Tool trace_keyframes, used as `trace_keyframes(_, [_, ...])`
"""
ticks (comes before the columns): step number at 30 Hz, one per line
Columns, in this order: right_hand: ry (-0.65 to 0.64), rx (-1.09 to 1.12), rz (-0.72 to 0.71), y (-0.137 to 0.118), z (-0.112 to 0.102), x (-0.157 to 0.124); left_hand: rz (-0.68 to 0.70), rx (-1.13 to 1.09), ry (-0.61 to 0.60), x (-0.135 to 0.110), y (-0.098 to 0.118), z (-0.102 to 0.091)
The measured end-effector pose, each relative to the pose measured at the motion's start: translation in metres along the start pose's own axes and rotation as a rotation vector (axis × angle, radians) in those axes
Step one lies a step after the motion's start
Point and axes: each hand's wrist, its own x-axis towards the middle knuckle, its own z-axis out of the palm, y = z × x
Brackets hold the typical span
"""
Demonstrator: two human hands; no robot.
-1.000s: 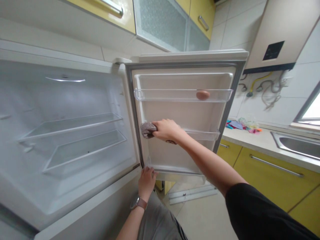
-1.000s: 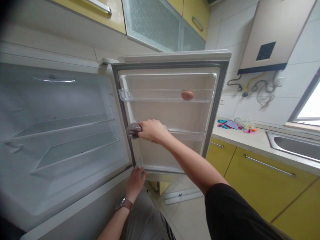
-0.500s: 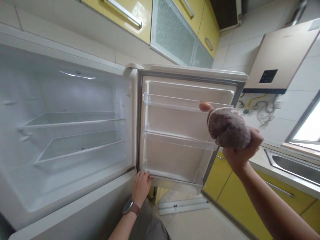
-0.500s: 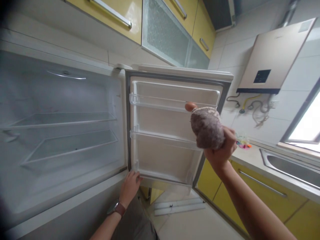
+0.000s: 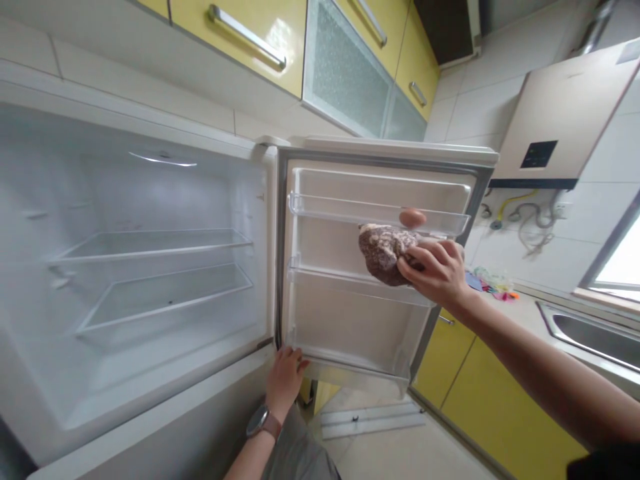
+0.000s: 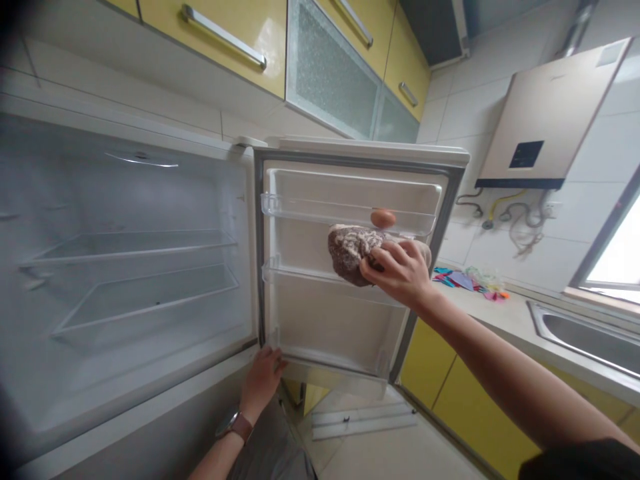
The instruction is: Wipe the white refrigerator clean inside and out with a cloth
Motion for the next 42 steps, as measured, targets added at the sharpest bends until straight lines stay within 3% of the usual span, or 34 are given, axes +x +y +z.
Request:
trace_keyframes(2, [-0.016, -0.001, -0.123, -0.001, 0.004, -0.001, 0.002, 0.001, 0.008, 0.0, -0.001, 0.0])
trace_keyframes(4, [-0.114, 0.029, -0.208, 0.005, 0.015, 0.0, 0.004, -0.002, 0.021, 0.0, -0.002, -0.001])
trace_keyframes(9, [-0.255, 0.165, -0.284, 0.026, 0.054, 0.002, 0.03, -0.017, 0.03, -0.001, -0.001, -0.003])
trace_keyframes(13, [-0.291, 0.217, -0.306, 0.024, 0.068, 0.009, 0.035, -0.005, 0.047, 0.0, 0.003, -0.004])
trace_keyframes(18, [-0.266, 0.248, -0.227, -0.002, 0.082, 0.043, 0.037, -0.006, 0.056, 0.0, 0.007, -0.005])
trace_keyframes(26, [-0.104, 0.275, -0.286, -0.07, 0.121, 0.141, 0.009, 0.009, 0.039, 0.0, 0.0, 0.001])
trace_keyframes(30, [-0.089, 0.232, -0.283, -0.081, 0.123, 0.164, 0.006, 0.024, 0.035, -0.001, -0.004, 0.003])
trace_keyframes(33, [-0.107, 0.21, -0.307, -0.077, 0.121, 0.159, 0.022, 0.018, 0.04, -0.001, -0.005, 0.001])
trace_keyframes(37, [-0.039, 0.162, -0.307, -0.071, 0.119, 0.15, 0.036, -0.013, 0.043, -0.002, -0.005, -0.004])
trace_keyframes(42, [-0.05, 0.15, -0.411, -0.077, 0.118, 0.171, 0.044, -0.014, 0.041, -0.003, -0.009, -0.004])
